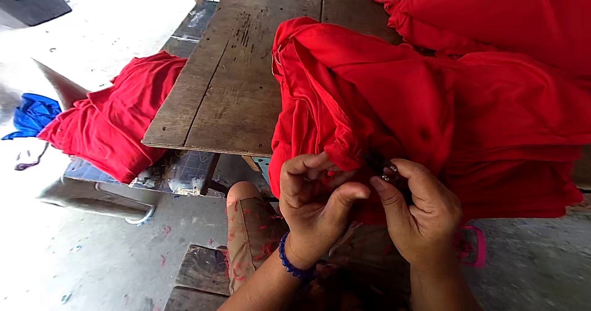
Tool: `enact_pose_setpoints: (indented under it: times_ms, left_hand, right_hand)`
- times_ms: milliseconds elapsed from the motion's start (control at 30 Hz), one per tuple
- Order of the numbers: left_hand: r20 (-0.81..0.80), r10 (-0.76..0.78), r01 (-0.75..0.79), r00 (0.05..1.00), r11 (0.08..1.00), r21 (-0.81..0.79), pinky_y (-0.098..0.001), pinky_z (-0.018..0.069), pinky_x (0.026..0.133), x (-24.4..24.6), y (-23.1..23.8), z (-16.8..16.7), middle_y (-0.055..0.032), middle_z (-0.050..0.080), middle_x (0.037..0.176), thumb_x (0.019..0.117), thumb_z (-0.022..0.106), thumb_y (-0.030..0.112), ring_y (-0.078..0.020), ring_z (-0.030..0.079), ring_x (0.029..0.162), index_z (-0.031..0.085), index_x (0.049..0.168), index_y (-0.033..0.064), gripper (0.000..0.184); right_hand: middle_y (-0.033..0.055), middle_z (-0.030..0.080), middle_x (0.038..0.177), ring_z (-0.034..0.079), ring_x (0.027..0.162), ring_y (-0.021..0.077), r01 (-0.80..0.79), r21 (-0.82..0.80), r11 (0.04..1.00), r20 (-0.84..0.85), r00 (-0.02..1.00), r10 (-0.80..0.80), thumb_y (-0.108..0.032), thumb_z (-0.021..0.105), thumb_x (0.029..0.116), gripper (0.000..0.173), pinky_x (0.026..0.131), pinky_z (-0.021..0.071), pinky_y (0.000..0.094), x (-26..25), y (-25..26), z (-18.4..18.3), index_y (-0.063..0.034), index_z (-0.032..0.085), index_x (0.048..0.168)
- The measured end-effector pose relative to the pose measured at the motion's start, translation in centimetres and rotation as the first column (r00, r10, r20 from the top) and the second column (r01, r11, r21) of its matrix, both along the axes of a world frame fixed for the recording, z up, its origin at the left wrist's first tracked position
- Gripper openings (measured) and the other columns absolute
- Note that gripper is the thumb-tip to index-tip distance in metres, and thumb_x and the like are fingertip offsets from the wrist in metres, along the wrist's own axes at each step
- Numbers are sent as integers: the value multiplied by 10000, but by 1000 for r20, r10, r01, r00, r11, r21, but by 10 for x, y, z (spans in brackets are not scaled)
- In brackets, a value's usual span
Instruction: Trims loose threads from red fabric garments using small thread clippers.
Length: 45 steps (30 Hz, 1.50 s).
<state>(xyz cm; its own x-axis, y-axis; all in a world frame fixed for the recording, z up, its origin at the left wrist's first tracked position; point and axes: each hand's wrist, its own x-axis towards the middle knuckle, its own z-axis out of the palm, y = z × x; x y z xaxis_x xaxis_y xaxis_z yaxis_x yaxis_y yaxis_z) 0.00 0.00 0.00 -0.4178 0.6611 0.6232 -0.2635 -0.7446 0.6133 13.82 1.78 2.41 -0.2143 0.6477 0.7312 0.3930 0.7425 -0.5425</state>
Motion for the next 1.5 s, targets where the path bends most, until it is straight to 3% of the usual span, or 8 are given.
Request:
enact_pose_setpoints:
  times_ms: [100,167,433,800,1033,1267,1400,1500]
  left_hand:
    - [-59,87,-90,994,995,-39,-235,619,814,-2,2,-2,21,738,1124,886,756,-27,-62,721,934,629,1300,103,453]
    - [-78,147,-151,986,987,-51,-222,617,758,-3,3,-3,24,758,1041,924,721,-12,-43,718,849,711,1201,78,291]
    - [-86,166,-171,982,984,-54,-165,544,683,-3,3,-8,84,653,903,1062,538,100,19,620,761,635,1116,141,118]
    - [-200,272,-260,941,962,85,-194,577,872,0,4,-17,83,703,1064,1053,567,121,4,677,1006,616,1129,158,97]
    - [-307,333,-300,891,942,152,-155,547,858,2,3,-26,64,672,1066,1068,541,145,35,647,978,569,1130,138,69]
    - [-87,151,-146,985,988,59,-195,562,890,4,0,-26,168,658,1101,1107,430,327,34,646,1029,558,1195,316,156]
    - [-17,64,-64,998,998,20,-182,555,790,2,-2,-22,133,686,1045,1095,467,329,13,657,920,547,1225,314,154]
    - [-46,56,-55,997,998,23,-201,575,846,3,-3,-24,132,709,1137,1091,490,261,-2,684,988,537,1302,315,223]
  right_hand:
    - [-5,655,881,574,814,-83,-46,-22,999,-48,998,45,-187,624,1030,223,753,485,76,4,-5,-2,33,642,1058]
    - [-6,644,864,555,797,-88,-59,-18,998,-46,997,58,-188,628,1027,229,740,467,70,5,-7,-4,39,644,1055]
    - [34,675,844,596,790,-45,-72,-24,997,38,997,73,-217,637,1023,261,735,490,97,1,-7,-6,41,676,1015]
    - [68,681,818,626,773,24,28,30,999,128,991,-32,-241,637,1025,272,714,504,154,-7,-7,-5,24,689,996]
    - [77,657,776,608,734,51,114,81,990,151,981,-125,-203,595,1044,260,679,478,167,-9,-9,-4,28,684,962]
    - [8,669,879,596,810,-66,-51,-89,995,-19,999,50,-183,632,1024,230,753,506,94,1,-7,-8,43,655,1056]
    - [24,677,855,593,790,-56,-68,-78,995,39,997,72,-220,639,1022,264,734,495,96,5,-7,-13,42,670,1029]
    - [46,681,828,602,778,-27,-29,-46,999,86,996,33,-239,648,1019,279,725,492,118,1,-6,-12,36,685,991]
